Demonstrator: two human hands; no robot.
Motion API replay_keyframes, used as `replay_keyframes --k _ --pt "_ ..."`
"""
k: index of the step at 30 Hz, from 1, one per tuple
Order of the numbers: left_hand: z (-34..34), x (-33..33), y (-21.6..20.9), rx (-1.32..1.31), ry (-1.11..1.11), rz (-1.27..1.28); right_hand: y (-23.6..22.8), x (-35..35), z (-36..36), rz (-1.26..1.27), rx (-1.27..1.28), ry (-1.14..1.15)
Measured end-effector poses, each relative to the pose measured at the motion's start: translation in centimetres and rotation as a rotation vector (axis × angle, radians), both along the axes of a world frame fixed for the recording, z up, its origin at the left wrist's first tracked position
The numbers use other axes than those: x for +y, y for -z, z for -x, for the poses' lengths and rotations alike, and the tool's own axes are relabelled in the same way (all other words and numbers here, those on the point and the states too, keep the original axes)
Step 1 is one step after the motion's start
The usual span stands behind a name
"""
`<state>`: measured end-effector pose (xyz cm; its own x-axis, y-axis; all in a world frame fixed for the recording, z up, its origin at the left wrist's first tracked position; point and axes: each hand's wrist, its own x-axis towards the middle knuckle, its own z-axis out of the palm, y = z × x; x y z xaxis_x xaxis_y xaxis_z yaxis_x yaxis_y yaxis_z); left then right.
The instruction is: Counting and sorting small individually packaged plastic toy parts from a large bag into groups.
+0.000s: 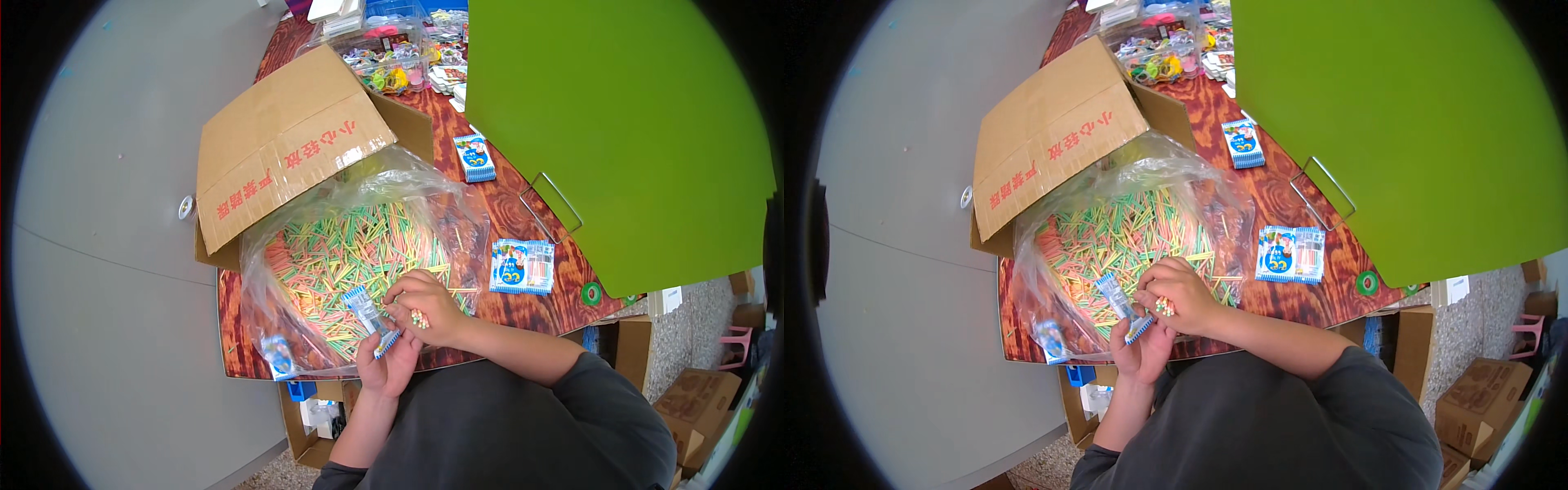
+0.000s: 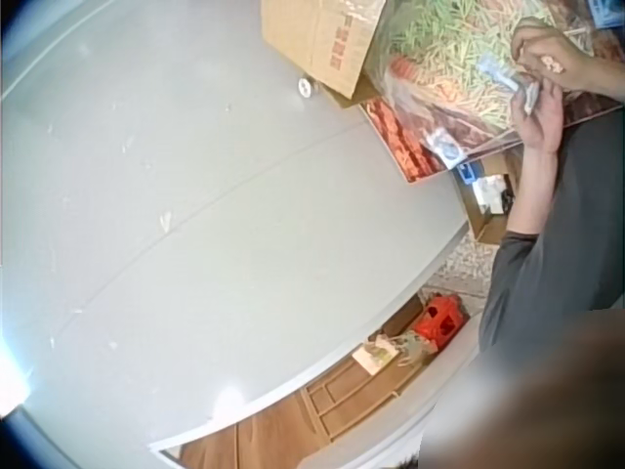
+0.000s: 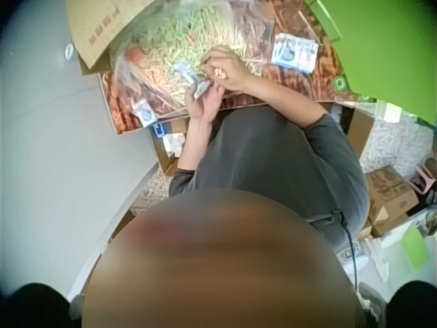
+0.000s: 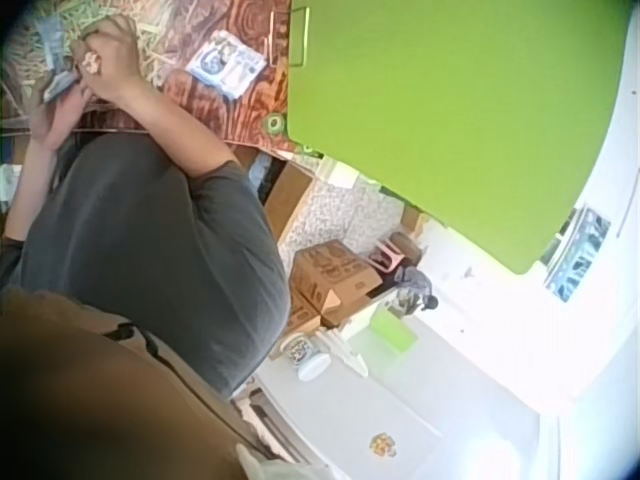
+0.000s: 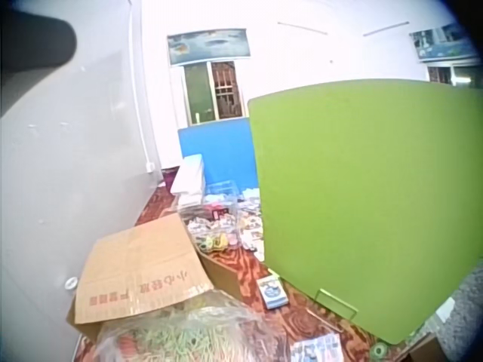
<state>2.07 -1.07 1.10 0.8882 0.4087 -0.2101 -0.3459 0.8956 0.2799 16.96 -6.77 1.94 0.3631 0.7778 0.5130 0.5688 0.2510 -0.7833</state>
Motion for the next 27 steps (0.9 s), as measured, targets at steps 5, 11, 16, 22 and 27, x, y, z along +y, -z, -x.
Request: replay_keyframes --k 5,11,16,22,27 --pt "0.0 -0.2 -0.1 0.009 0.001 -0.017 -0.3 -0.4 0.0 -0.019 -0.001 -0.002" --pt "0.4 -0.9 -0.5 -0.040 0.032 -0.027 -0.2 -1.2 0.3 -0.087 -0.043 0.006" --pt "1.0 -1.5 -0.1 -0.086 0.029 -0.080 -0.8 -2.0 0.6 -0.132 -0.086 0.018" --pt "3.8 -2.2 1.3 0.243 -0.179 -0.549 -1.1 -2.5 0.6 -0.159 -0.134 0.048" --pt "6.0 -0.2 5.8 0.761 -0.499 -1.906 -1.6 -2.1 0.2 -0.186 -0.150 0.043"
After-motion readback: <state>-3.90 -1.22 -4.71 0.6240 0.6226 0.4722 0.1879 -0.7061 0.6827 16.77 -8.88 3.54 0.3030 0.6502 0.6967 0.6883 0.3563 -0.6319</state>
